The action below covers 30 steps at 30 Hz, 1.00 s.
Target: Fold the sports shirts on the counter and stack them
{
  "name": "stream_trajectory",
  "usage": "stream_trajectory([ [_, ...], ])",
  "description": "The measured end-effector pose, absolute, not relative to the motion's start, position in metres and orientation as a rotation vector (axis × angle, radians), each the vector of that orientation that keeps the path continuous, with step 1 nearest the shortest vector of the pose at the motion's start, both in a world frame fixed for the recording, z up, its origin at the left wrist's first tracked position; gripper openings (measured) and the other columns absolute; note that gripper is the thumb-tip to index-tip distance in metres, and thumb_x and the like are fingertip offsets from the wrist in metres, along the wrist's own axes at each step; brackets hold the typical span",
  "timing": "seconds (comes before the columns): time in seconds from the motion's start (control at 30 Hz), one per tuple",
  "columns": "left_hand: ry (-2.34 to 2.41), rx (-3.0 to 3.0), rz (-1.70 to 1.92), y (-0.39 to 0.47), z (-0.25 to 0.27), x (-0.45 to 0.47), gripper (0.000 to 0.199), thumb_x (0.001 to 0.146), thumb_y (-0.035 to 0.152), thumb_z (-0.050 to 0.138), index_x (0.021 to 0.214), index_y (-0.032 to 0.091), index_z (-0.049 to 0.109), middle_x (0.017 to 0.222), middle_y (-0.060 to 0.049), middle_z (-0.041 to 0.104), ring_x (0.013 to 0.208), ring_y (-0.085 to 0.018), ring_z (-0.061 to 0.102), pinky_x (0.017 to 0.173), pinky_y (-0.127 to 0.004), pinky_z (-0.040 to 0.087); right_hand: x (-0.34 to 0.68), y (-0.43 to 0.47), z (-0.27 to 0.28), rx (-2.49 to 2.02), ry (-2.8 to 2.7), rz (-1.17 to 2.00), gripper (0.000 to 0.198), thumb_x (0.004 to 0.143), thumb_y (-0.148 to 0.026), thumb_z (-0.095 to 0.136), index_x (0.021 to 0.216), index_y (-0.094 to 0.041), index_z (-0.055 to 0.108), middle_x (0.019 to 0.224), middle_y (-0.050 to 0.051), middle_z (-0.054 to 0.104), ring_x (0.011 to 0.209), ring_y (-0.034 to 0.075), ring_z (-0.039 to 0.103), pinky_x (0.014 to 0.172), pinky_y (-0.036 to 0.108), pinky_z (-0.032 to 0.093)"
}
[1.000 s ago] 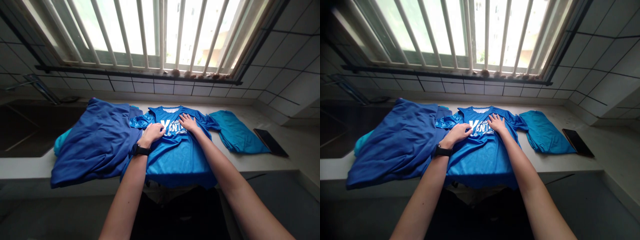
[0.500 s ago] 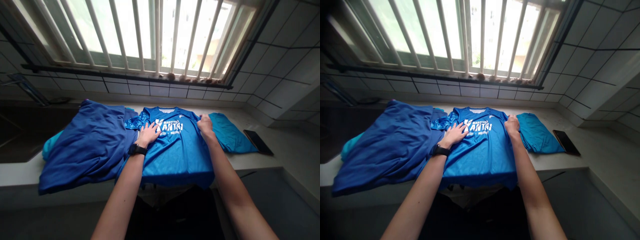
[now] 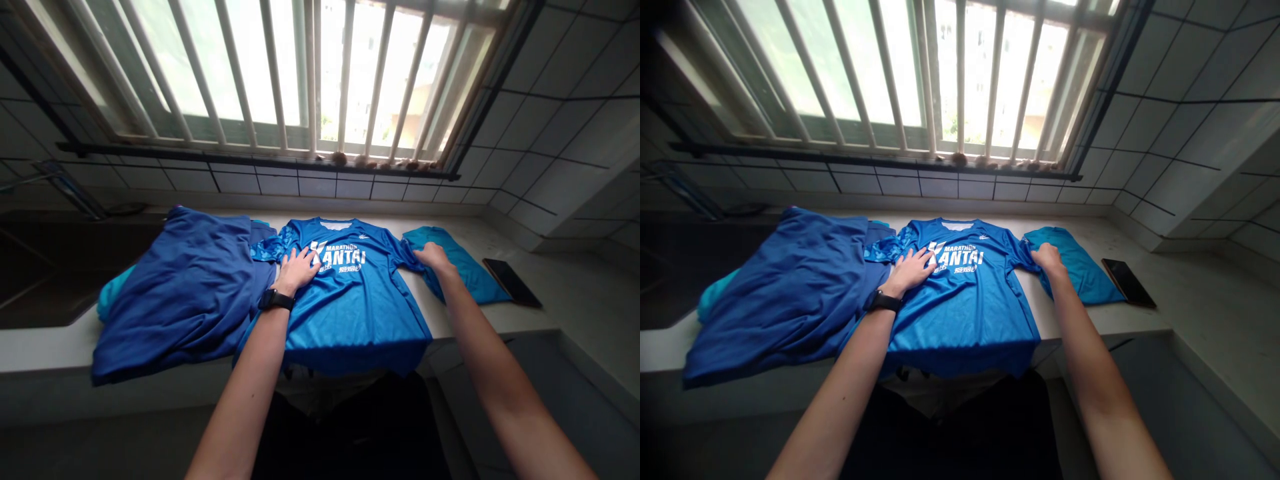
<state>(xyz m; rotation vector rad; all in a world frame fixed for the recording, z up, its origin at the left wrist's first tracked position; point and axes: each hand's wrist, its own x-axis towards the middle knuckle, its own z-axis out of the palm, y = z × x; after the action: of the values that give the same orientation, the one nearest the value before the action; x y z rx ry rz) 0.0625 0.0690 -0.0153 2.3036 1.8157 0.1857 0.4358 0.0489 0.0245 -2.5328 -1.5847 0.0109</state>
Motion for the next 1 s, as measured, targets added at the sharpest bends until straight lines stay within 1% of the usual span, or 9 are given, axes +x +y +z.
stream_trajectory([
  [0.13,1.816,2.315,0.215,0.070,-0.017,0.062,0.059,0.101,0.047,0.041,0.157,0.031,0.049,0.171,-0.005,0.035,0.157,-0.041,0.028,0.125,-0.062,0.026,0.432,0.063,0.025,-2.419,-1.538,0.274,0.037,0.081,-0.046,0.075,0.089,-0.010,0.078,0.073,0.015,0.073,0.079,0.031,0.073,0.065,0.032,0.054],
  [0.23,1.813,2.321,0.221,0.070,-0.018,0.061,0.057,0.101,0.048,0.041,0.156,0.033,0.050,0.170,-0.004,0.037,0.156,-0.040,0.030,0.125,-0.060,0.027,0.430,0.065,0.026,-2.333,-1.483,0.428,0.039,0.083,-0.049,0.072,0.089,-0.010,0.076,0.070,0.010,0.070,0.070,0.026,0.068,0.062,0.032,0.052],
  [0.37,1.788,2.329,0.236,0.070,-0.018,0.061,0.057,0.101,0.046,0.041,0.155,0.032,0.051,0.170,-0.004,0.037,0.156,-0.041,0.030,0.125,-0.061,0.027,0.438,0.057,0.025,-2.348,-1.391,0.311,0.036,0.090,-0.034,0.062,0.109,-0.006,0.072,0.097,0.019,0.075,0.090,0.030,0.071,0.075,0.035,0.055],
  [0.47,1.792,2.317,0.258,0.070,-0.018,0.061,0.058,0.100,0.045,0.043,0.156,0.030,0.051,0.170,-0.006,0.037,0.156,-0.041,0.030,0.125,-0.062,0.027,0.446,0.047,0.026,-2.445,-1.218,0.072,0.048,0.088,-0.022,0.060,0.131,-0.002,0.062,0.116,0.028,0.071,0.109,0.037,0.069,0.089,0.042,0.053],
  [0.57,1.803,2.311,0.268,0.070,-0.019,0.061,0.057,0.100,0.046,0.043,0.154,0.032,0.052,0.169,-0.004,0.039,0.156,-0.040,0.031,0.125,-0.060,0.028,0.443,0.040,0.028,-2.482,-1.247,-0.148,0.055,0.090,-0.018,0.057,0.141,-0.001,0.054,0.131,0.033,0.064,0.125,0.041,0.062,0.101,0.049,0.048],
  [0.67,1.799,2.314,0.259,0.071,-0.018,0.062,0.056,0.100,0.046,0.043,0.154,0.033,0.052,0.169,-0.004,0.039,0.156,-0.040,0.032,0.125,-0.061,0.028,0.418,0.039,0.027,-2.279,-1.614,-0.232,0.049,0.097,-0.021,0.046,0.143,-0.008,0.058,0.145,0.026,0.059,0.135,0.036,0.056,0.110,0.047,0.044],
  [0.77,1.796,2.309,0.235,0.070,-0.016,0.062,0.058,0.100,0.045,0.043,0.155,0.030,0.051,0.170,-0.006,0.037,0.156,-0.041,0.030,0.125,-0.062,0.027,0.378,0.044,0.014,-2.028,-2.113,-0.001,0.049,0.105,-0.032,0.038,0.149,-0.020,0.058,0.158,0.013,0.054,0.145,0.028,0.049,0.118,0.040,0.040],
  [0.87,1.797,2.309,0.226,0.067,-0.014,0.063,0.058,0.101,0.045,0.041,0.156,0.027,0.050,0.170,-0.007,0.035,0.157,-0.041,0.027,0.126,-0.062,0.025,0.344,0.053,-0.003,-2.012,-2.324,0.247,0.054,0.107,-0.047,0.036,0.157,-0.029,0.049,0.168,0.007,0.041,0.155,0.030,0.035,0.124,0.049,0.033],
  [1.0,1.798,2.297,0.203,0.064,-0.011,0.063,0.059,0.102,0.045,0.040,0.156,0.026,0.049,0.171,-0.009,0.033,0.159,-0.038,0.026,0.127,-0.061,0.022,0.330,0.068,-0.013,-2.068,-2.322,0.296,0.065,0.106,-0.062,0.033,0.163,-0.032,0.037,0.175,0.007,0.021,0.162,0.033,0.016,0.127,0.060,0.018],
])
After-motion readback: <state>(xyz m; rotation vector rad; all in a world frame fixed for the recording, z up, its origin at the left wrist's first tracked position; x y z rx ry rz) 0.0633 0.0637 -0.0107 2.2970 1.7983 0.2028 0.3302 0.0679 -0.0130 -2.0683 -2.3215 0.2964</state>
